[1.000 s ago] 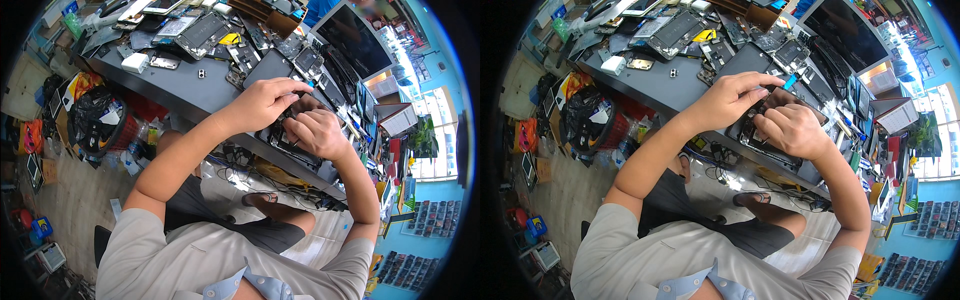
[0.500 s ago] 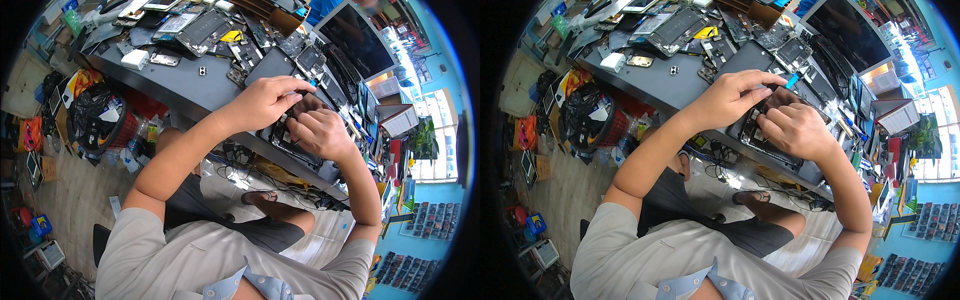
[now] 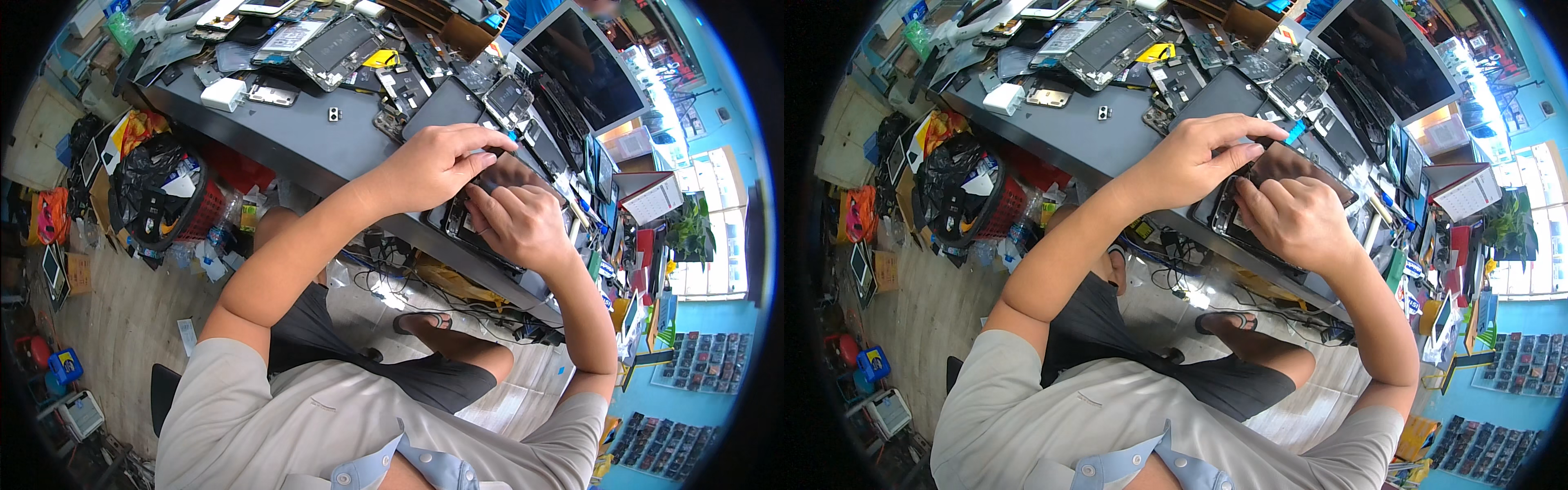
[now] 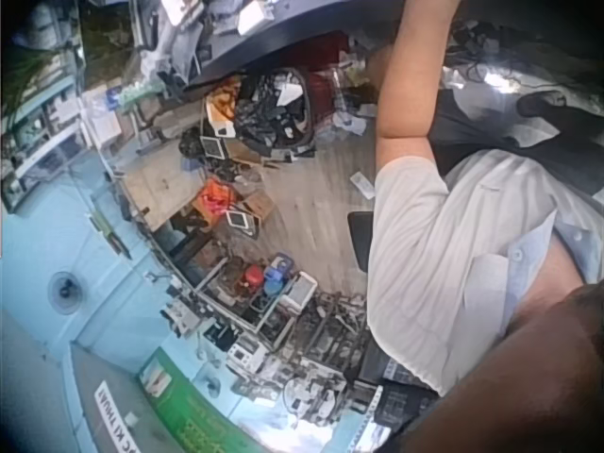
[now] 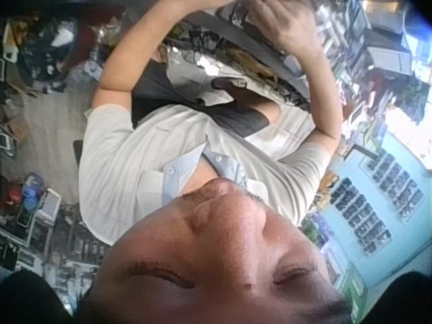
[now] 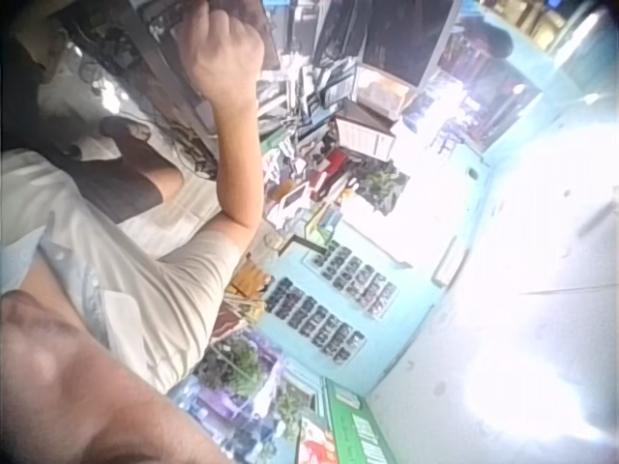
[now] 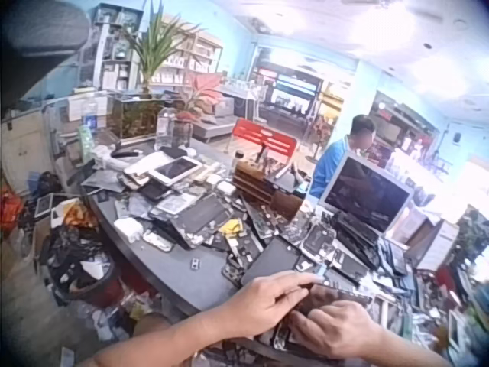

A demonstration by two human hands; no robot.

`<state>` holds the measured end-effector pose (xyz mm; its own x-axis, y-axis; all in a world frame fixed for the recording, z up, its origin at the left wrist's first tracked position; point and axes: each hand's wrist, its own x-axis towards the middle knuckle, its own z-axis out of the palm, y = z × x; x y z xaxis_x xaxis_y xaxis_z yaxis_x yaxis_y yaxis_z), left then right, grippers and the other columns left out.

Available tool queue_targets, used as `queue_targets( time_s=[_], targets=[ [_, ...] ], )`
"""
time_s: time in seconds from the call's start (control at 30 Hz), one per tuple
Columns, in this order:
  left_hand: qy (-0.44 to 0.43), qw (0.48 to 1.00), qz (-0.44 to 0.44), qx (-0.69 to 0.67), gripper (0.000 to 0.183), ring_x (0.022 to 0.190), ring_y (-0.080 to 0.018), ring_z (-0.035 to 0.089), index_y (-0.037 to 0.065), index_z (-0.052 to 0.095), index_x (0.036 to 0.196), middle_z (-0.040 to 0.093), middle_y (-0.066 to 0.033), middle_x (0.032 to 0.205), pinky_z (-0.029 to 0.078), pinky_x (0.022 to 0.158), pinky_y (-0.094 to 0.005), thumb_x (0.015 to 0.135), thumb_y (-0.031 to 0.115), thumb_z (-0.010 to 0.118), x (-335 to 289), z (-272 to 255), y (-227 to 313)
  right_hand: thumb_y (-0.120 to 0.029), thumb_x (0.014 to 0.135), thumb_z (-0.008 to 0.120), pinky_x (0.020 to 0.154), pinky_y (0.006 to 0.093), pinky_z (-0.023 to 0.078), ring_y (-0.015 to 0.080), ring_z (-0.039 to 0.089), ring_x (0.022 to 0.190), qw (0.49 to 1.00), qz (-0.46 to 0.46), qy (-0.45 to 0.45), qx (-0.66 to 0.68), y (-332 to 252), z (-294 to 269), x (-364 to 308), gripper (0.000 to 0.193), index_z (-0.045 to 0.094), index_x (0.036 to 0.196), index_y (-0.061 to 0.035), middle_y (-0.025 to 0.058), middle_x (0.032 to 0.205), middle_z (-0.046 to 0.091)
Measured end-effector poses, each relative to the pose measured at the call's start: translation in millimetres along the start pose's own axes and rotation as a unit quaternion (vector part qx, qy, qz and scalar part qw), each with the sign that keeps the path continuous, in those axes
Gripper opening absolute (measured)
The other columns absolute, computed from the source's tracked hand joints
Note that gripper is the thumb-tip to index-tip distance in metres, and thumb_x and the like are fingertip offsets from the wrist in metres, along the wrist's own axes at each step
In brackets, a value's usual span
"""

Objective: The person disassembles a white smartphone, removes the battery, and uses a plastic pry tool to separate internal components. They then reassemble the device and place it on a cluttered workbench filled with other phones and tools.

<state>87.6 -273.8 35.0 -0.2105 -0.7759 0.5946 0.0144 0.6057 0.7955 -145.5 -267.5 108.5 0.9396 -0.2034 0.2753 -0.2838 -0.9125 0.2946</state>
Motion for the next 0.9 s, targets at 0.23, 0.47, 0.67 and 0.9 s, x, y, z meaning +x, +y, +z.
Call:
queue_targets(
  time_s=[0.23, 0.47, 0.67, 0.9],
  targets=[
    [0.019, 0.999, 0.036, 0.003, 0.033, 0.086, -0.0134, 0.069, 0.009, 0.08, 0.149, 0.082, -0.0089, 0.12, 0.059, 0.081, -0.0334, 0.116, 0.011, 0.074, 1, 3, -5, -0.014, 0.097, 0.086, 0.06, 0.0387, 0.054, 0.02, 0.065, 0.065, 1.0, -0.009, -0.02, 0.01, -1, 0, -3, 0.038, 0.078, 0.133, -0.0026, 0.0019, 0.082, 0.057],
    [0.012, 1.0, 0.022, 0.008, 0.033, 0.087, -0.0145, 0.071, 0.009, 0.081, 0.148, 0.083, -0.0099, 0.123, 0.059, 0.083, -0.0334, 0.116, 0.011, 0.074, 0, 3, -5, -0.009, 0.091, 0.086, 0.059, 0.0392, 0.049, 0.0183, 0.061, 0.065, 0.999, -0.016, -0.034, 0.002, 0, -1, -8, 0.046, 0.082, 0.137, -0.001, 0.0003, 0.077, 0.052],
    [0.022, 0.999, 0.037, -0.004, 0.032, 0.087, -0.0146, 0.07, 0.009, 0.081, 0.147, 0.084, -0.0102, 0.123, 0.059, 0.083, -0.0337, 0.116, 0.011, 0.074, 0, 5, -6, -0.015, 0.096, 0.082, 0.062, 0.0387, 0.052, 0.0189, 0.064, 0.066, 1.0, -0.006, -0.01, 0.0, 0, 6, -14, 0.048, 0.077, 0.141, 0.0013, 0.0012, 0.08, 0.054],
    [0.016, 0.999, 0.028, 0.003, 0.032, 0.086, -0.0152, 0.07, 0.009, 0.081, 0.147, 0.083, -0.0107, 0.12, 0.059, 0.082, -0.034, 0.116, 0.011, 0.074, 0, 3, -5, -0.011, 0.092, 0.087, 0.059, 0.0389, 0.053, 0.0174, 0.064, 0.063, 0.999, 0.027, 0.025, 0.034, -2, 14, -16, 0.046, 0.08, 0.136, -0.0006, 0.0001, 0.075, 0.053]
  ],
)
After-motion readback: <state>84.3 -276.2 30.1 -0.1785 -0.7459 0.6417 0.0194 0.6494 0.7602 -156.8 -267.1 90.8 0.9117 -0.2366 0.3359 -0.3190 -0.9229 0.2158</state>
